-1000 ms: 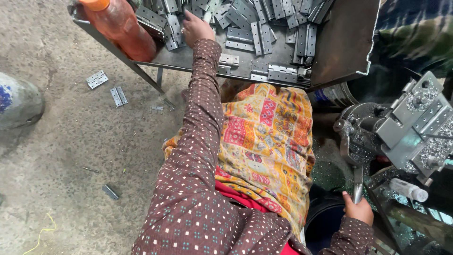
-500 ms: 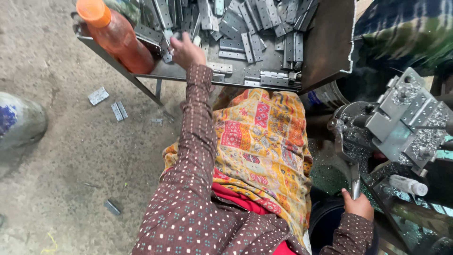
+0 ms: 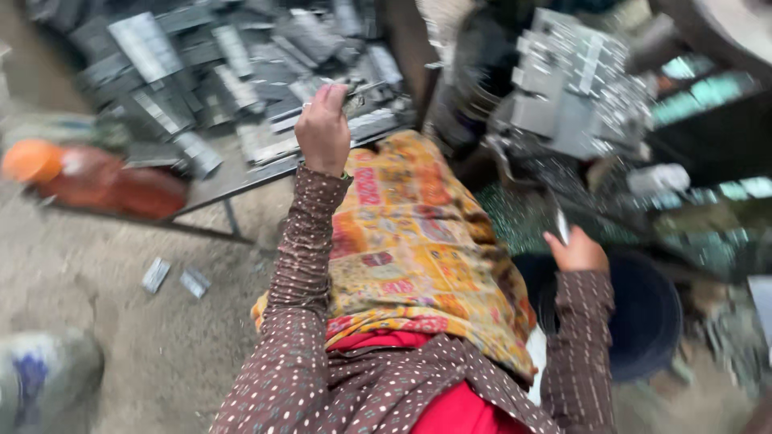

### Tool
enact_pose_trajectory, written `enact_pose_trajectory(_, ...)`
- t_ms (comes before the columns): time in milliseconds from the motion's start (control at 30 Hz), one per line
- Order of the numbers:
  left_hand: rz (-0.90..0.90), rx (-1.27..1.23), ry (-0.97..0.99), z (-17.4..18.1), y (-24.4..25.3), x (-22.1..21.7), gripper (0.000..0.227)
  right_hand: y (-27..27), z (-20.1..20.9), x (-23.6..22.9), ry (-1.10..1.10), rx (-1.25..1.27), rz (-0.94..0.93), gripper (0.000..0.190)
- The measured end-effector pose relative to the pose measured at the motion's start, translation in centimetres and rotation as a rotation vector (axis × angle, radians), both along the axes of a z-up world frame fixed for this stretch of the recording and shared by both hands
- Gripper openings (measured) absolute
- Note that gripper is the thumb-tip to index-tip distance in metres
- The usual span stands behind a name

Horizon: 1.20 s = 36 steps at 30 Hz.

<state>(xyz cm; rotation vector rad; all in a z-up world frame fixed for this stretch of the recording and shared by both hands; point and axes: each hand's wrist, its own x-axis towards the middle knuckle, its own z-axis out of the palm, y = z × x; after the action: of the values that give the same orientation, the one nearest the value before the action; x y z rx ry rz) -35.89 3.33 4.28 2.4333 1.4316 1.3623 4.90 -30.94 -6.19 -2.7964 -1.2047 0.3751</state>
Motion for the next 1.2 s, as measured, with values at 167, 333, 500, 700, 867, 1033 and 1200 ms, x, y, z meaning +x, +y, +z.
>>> enact_pose_trajectory(167,-0.375,0.104,-0.013,4.1,-5.1,10.4,0.019,1.0,2.5,-2.3,0.020,-0.019,-0.053,0.051)
enact_pose_trajectory(333,-0.445,0.383,0.043,3.0,-7.6,19.7,0.019,1.1,4.4,-3.3,0.055,-0.081,-0.088,0.051)
enact_pose_trajectory(500,-0.521,0.178,0.377,0.1,-10.4,24.9,0.031,1.8,4.5,-3.0,0.034,-0.041,-0.047,0.050)
enact_pose_trajectory(700,-0.500,-0.046,0.377,-0.7,-11.3,25.1,0.079,1.7,5.3,-2.9,0.098,-0.109,-0.069,0.056)
enact_pose_trajectory(867,-0.544,0.014,0.479,-1.0,-13.3,26.3,0.067,3.0,7.5,-2.1,0.101,-0.182,-0.036,0.061)
enact_pose_trajectory(1033,-0.520,0.076,0.552,-2.3,-12.9,29.2,0.057,3.3,8.8,-2.3,0.115,-0.151,-0.041,0.062)
enact_pose_trajectory(1200,-0.532,-0.125,0.598,-3.4,-9.5,33.2,0.069,3.1,8.2,-2.4,0.081,-0.117,-0.020,0.060)
